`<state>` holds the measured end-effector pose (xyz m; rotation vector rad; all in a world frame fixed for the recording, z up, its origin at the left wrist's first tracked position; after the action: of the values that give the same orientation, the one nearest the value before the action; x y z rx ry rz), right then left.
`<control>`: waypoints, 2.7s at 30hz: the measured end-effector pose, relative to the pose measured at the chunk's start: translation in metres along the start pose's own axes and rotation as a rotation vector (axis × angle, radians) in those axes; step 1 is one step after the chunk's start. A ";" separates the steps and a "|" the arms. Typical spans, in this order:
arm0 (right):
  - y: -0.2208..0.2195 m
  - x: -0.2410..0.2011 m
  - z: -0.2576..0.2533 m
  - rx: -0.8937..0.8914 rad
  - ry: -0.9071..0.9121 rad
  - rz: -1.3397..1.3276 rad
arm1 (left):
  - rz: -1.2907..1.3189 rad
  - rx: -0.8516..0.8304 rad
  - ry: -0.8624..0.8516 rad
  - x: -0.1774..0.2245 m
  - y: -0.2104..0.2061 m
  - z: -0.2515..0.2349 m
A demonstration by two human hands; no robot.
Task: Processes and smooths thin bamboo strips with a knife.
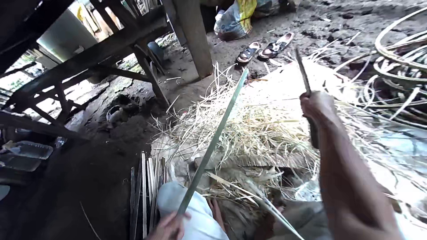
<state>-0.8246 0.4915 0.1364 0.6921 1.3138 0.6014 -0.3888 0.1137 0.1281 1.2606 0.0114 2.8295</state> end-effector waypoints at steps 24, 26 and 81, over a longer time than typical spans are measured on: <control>-0.131 -0.089 0.179 -0.261 0.257 -0.659 | 0.134 0.058 -0.297 0.041 -0.034 -0.085; -0.137 -0.098 0.204 -0.281 0.358 -0.406 | 0.060 0.144 -0.342 0.071 -0.035 -0.093; -0.068 -0.101 0.193 0.405 0.544 -0.198 | -0.471 0.304 -0.567 0.209 -0.117 -0.124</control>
<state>-0.6499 0.3493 0.1732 0.7386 2.0215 0.3730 -0.6165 0.2409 0.1976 1.7882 0.6413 2.0555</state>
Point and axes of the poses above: each hand's wrist, its own z-axis away from the middle knuckle, its own y-axis out of the back of the hand, x = y × z, the point moved 8 cm from there along -z, towards the middle knuckle, and after that the axes turned 6 degrees about y, right-handed, at the moved point
